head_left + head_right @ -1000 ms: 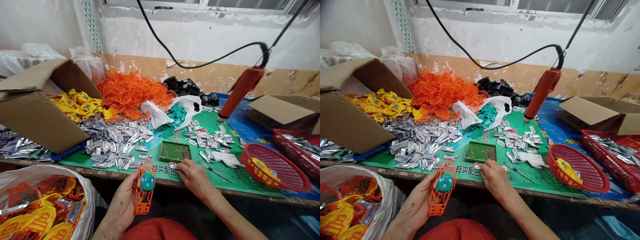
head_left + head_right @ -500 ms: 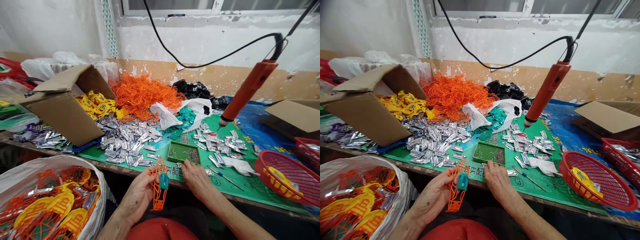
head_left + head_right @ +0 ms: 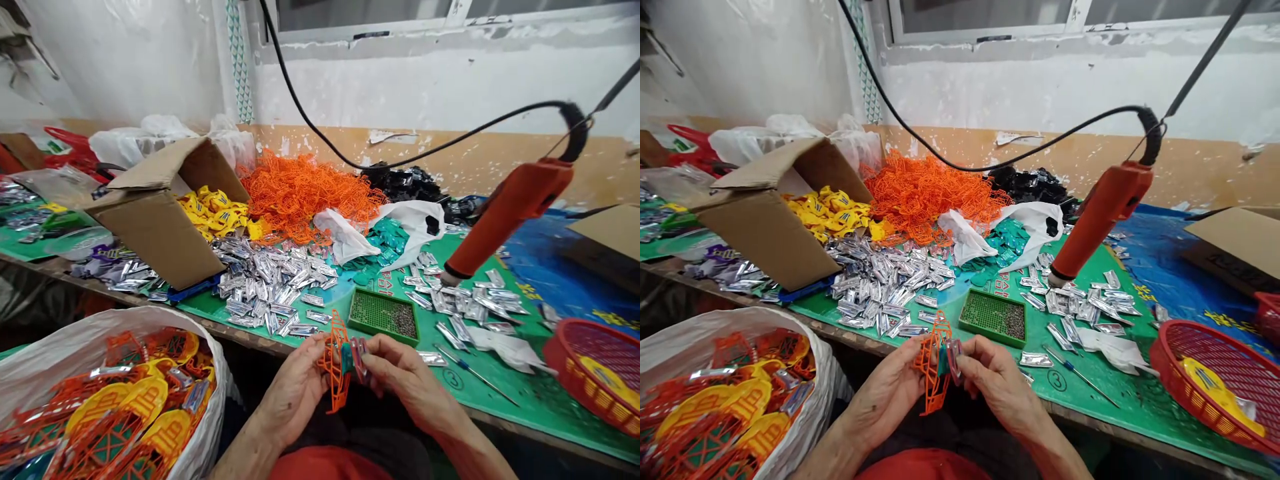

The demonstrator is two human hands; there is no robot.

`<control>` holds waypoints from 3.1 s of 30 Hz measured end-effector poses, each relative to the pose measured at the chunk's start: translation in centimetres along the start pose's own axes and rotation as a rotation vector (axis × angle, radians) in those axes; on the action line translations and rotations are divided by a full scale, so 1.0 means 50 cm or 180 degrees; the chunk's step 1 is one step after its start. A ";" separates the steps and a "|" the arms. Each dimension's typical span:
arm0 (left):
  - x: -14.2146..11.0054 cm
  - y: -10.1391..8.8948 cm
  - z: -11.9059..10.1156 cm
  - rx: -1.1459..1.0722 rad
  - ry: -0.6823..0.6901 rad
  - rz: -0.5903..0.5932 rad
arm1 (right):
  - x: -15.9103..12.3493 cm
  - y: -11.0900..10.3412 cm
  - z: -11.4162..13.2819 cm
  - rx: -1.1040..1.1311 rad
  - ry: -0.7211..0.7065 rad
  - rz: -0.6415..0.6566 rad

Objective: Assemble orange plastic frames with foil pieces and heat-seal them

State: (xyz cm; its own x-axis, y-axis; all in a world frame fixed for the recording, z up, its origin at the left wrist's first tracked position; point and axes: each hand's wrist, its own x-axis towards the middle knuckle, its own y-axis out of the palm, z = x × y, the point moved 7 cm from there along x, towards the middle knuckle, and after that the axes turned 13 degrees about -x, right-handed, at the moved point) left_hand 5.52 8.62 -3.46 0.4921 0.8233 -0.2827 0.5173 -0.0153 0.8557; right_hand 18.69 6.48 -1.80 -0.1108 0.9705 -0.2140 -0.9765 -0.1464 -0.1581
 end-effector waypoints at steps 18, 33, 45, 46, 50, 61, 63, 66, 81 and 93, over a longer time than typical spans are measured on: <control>-0.002 0.011 -0.009 0.0040 0.0203 0.0023 | 0.016 0.018 -0.019 0.0782 0.0202 -0.0131; 0.021 -0.010 0.002 -0.0850 0.0247 -0.0815 | 0.010 0.030 -0.055 0.2254 0.0413 -0.0713; 0.024 -0.025 -0.016 0.0585 0.0896 -0.0698 | 0.004 0.001 -0.035 0.1484 0.0070 -0.1022; 0.012 -0.021 -0.038 0.1016 0.1183 -0.0780 | 0.001 -0.010 -0.027 0.1228 -0.0079 -0.1116; -0.039 0.035 -0.094 0.2310 0.1943 -0.0546 | -0.022 -0.041 0.021 -0.0087 -0.0841 -0.1401; 0.009 0.081 -0.009 0.3393 0.0601 0.0979 | -0.084 0.001 0.091 -0.2680 -0.2674 -0.1982; 0.006 0.074 -0.010 0.3359 0.0704 0.0939 | -0.100 -0.004 0.092 -0.2798 -0.2832 -0.2312; -0.006 0.073 -0.009 0.3415 0.0961 0.0990 | -0.119 -0.021 0.088 -0.2872 -0.2841 -0.2724; -0.056 0.118 -0.006 0.4191 0.2408 0.2088 | -0.160 -0.029 0.083 -0.2756 -0.3006 -0.2681; -0.085 0.148 -0.008 0.4293 0.2911 0.2573 | -0.195 -0.019 0.082 -0.2984 -0.3262 -0.2796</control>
State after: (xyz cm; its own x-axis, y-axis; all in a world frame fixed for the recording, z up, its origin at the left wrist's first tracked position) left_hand 6.99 5.26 4.25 0.6253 0.3915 0.6750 0.7504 -0.5391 -0.3825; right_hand 19.94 -2.05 4.40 -0.0579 0.4722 0.8796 -0.3987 0.7968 -0.4540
